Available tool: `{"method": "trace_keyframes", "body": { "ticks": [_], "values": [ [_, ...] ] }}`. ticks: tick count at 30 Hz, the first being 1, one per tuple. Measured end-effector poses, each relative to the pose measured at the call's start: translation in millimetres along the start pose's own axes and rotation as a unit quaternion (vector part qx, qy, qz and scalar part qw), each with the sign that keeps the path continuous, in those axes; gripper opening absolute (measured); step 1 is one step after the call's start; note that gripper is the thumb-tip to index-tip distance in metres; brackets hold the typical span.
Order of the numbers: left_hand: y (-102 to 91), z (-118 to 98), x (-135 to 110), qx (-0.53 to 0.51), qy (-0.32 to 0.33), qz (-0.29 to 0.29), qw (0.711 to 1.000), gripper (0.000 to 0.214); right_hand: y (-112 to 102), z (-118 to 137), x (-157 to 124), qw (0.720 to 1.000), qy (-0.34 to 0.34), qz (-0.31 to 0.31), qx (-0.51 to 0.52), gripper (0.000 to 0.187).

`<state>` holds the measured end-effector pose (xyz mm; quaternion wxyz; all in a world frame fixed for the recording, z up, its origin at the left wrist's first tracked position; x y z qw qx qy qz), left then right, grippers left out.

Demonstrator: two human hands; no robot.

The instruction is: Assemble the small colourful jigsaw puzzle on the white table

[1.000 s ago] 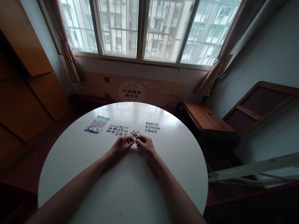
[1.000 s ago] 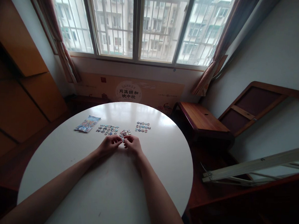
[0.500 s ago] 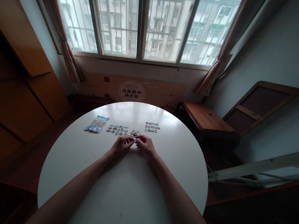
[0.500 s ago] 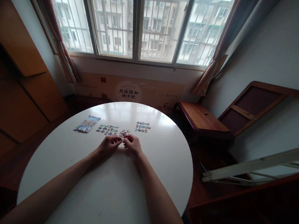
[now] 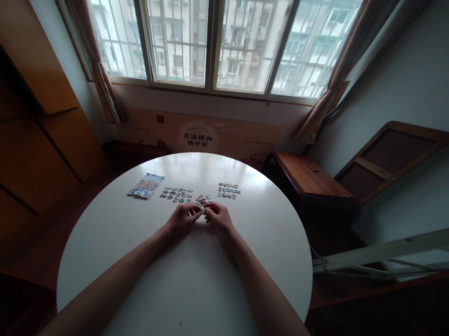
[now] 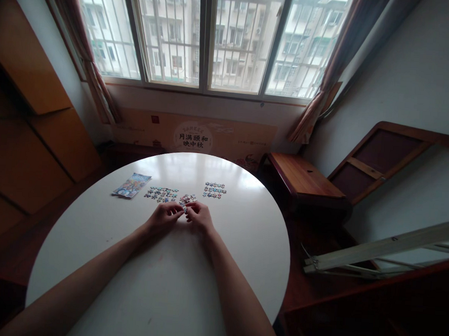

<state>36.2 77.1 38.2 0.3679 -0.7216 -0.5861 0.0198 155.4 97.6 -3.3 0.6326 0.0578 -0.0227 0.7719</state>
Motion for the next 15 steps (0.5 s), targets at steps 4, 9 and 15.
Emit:
{"method": "trace_keyframes", "body": {
  "ticks": [4, 9, 15],
  "values": [
    [0.3, 0.7, -0.1, -0.005, -0.003, 0.002, 1.0, 0.02, 0.0, 0.1, -0.1, 1.0, 0.0, 0.001, -0.006, 0.024],
    [1.4, 1.8, -0.5, -0.009, -0.007, 0.007, 1.0, 0.02, 0.2, 0.0, -0.4, 1.0, -0.004, -0.001, -0.012, 0.022],
    [2.6, 2.5, -0.5, -0.01, -0.009, 0.012, 1.0, 0.019, 0.3, 0.7, -1.8, 1.0, 0.002, -0.004, -0.009, 0.022]
  ]
}}
Point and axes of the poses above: each hand's wrist, its own x-axis towards the middle knuckle, its own y-axis out of the palm, z = x × y, the point moved 9 cm from there along x, towards the middle knuckle
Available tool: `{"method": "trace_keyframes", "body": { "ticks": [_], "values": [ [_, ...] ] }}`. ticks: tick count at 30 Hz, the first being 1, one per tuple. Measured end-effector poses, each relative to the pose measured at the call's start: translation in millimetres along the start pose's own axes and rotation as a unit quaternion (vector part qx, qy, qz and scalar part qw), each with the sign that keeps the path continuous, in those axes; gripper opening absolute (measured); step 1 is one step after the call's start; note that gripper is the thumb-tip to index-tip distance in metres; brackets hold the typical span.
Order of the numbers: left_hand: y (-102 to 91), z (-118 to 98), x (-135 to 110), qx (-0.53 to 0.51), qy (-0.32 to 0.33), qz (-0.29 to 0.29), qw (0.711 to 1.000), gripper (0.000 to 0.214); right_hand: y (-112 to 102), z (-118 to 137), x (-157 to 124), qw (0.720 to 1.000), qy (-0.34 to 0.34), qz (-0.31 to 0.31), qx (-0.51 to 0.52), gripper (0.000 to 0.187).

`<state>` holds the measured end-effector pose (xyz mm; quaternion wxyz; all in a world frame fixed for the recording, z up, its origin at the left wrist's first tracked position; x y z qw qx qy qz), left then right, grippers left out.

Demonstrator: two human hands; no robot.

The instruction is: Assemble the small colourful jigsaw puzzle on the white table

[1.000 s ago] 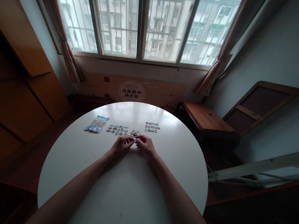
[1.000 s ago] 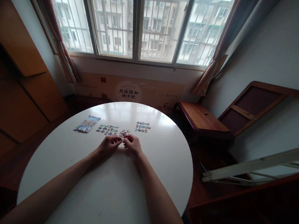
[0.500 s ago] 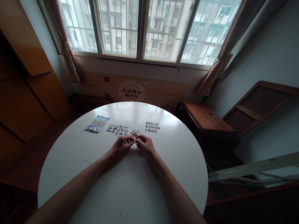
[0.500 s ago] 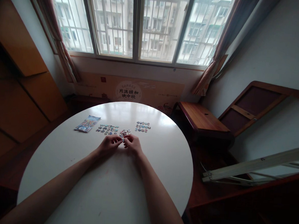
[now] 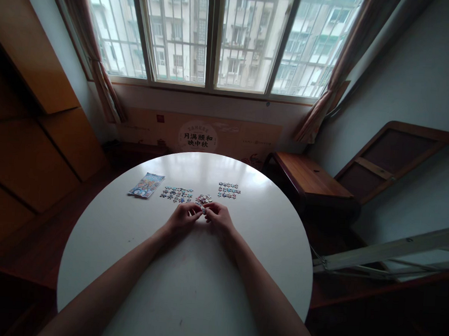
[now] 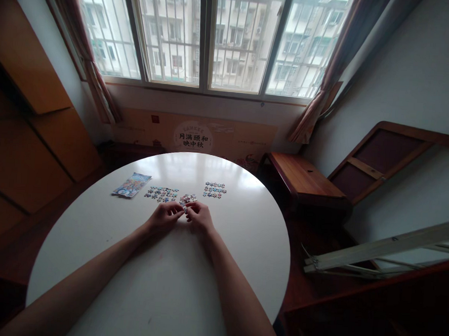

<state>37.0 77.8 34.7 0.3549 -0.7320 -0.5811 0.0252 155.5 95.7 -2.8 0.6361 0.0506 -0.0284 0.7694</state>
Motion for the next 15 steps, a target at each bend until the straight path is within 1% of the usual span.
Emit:
{"method": "trace_keyframes", "body": {
  "ticks": [15],
  "values": [
    [-0.1, -0.5, -0.5, -0.001, -0.002, 0.0, 1.0, 0.02, -0.1, 0.8, 0.1, 1.0, 0.004, 0.003, -0.004, 0.024]
  ]
}}
Point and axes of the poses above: each hand's wrist, its own x-axis towards the middle knuckle, its own y-axis out of the palm, z = x × y, the point moved 9 cm from there along x, towards the middle knuckle
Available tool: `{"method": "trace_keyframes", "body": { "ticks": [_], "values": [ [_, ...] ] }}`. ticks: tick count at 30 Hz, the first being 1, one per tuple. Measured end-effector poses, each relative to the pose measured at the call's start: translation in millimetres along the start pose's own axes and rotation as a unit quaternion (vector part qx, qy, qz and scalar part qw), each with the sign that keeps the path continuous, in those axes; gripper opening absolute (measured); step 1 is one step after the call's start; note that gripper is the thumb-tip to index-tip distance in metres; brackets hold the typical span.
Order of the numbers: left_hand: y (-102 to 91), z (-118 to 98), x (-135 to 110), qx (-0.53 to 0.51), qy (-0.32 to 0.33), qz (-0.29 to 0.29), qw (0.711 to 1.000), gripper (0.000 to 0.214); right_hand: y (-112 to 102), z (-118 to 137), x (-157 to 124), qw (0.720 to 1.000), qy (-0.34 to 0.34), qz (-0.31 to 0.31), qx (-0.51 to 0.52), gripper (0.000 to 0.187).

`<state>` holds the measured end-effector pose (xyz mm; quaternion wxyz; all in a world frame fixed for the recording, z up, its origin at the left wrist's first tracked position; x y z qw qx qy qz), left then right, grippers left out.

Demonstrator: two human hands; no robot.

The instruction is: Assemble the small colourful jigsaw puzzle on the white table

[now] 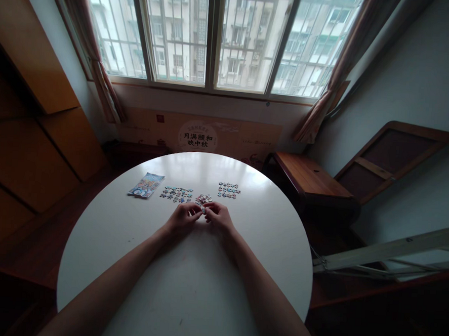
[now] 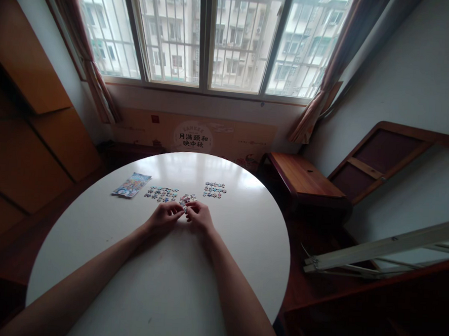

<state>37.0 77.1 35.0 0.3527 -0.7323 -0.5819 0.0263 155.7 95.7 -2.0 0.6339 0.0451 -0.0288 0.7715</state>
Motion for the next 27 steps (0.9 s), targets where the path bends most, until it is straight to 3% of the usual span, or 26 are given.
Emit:
{"method": "trace_keyframes", "body": {
  "ticks": [27],
  "values": [
    [0.9, 1.0, 0.3, 0.012, 0.009, 0.002, 1.0, 0.019, -0.3, -4.1, 1.6, 1.0, -0.003, 0.003, -0.002, 0.025]
  ]
}}
Point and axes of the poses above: each hand's wrist, its own x-axis towards the middle knuckle, its own y-axis out of the palm, z = x × y, the point moved 9 cm from there along x, towards the middle knuckle
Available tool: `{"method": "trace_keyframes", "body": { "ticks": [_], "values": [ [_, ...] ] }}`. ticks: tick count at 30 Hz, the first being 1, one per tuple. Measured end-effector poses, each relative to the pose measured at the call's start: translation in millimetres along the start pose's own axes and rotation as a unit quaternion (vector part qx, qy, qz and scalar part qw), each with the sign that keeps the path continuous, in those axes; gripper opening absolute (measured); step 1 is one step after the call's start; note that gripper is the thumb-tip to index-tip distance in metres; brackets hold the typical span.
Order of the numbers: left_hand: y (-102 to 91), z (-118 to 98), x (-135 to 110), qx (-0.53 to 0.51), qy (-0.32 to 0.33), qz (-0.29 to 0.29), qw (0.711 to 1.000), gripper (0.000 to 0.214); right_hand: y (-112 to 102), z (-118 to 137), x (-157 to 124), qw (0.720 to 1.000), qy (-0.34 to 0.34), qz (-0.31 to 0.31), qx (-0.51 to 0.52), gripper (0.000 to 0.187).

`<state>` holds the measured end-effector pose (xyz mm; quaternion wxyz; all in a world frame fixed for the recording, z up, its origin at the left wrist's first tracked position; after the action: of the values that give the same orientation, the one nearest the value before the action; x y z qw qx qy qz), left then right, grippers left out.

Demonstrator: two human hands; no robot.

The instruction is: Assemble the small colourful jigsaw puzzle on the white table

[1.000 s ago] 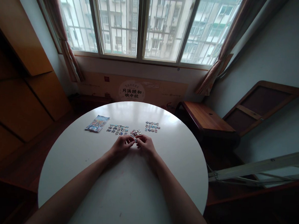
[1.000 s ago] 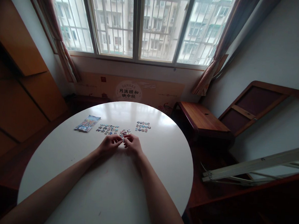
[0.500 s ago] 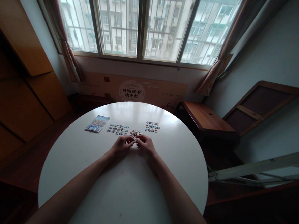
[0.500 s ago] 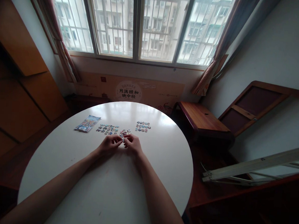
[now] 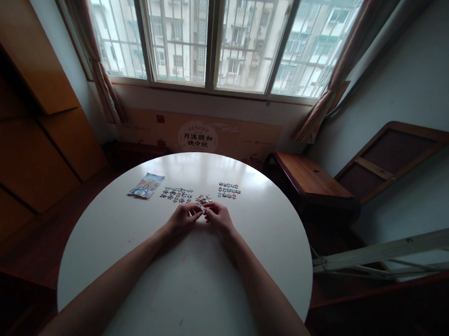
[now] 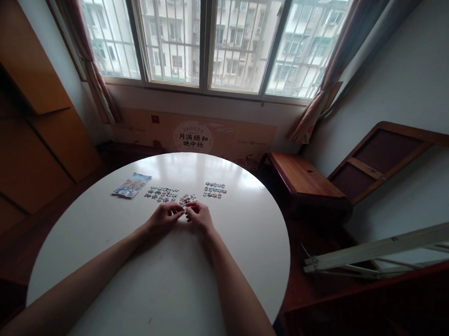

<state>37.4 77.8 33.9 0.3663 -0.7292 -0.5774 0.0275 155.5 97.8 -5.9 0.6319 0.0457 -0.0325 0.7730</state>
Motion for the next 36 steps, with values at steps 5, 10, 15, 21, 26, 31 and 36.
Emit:
{"method": "trace_keyframes", "body": {
  "ticks": [5, 10, 15, 21, 26, 31, 36],
  "values": [
    [-0.3, -0.3, 0.1, -0.002, 0.002, 0.0, 1.0, 0.017, -0.8, 1.1, -0.2, 1.0, -0.003, -0.003, -0.004, 0.025],
    [-1.3, -0.9, 0.7, -0.002, 0.001, -0.001, 1.0, 0.019, 0.3, 0.4, 0.3, 1.0, -0.001, 0.002, -0.001, 0.025],
    [-1.2, 0.4, 0.5, 0.007, -0.007, -0.003, 1.0, 0.02, 1.2, 4.4, -1.1, 1.0, 0.003, -0.001, 0.025, 0.031],
    [-15.0, -0.4, 2.2, 0.03, -0.006, -0.028, 0.999, 0.019, 1.8, 8.4, -3.8, 0.999, 0.017, -0.006, 0.041, 0.037],
    [-61.5, 12.8, 1.1, 0.157, -0.116, -0.109, 0.975, 0.022, 2.7, 3.8, -3.9, 0.999, 0.025, -0.008, 0.031, 0.033],
    [-105.5, 38.0, -9.8, 0.307, -0.282, -0.111, 0.902, 0.021, 2.8, 2.5, -4.6, 0.999, 0.031, -0.01, 0.016, 0.026],
    [-114.7, 52.3, -18.1, 0.36, -0.36, -0.037, 0.86, 0.019, 3.7, 3.7, -5.0, 1.0, 0.028, -0.008, 0.011, 0.024]
  ]
}}
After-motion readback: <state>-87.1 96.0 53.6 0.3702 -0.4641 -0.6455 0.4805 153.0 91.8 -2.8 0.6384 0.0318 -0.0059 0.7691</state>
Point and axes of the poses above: each hand's wrist, its own x-axis towards the middle knuckle, its own y-axis out of the palm, z = x × y, the point moved 9 cm from there along x, towards the middle knuckle
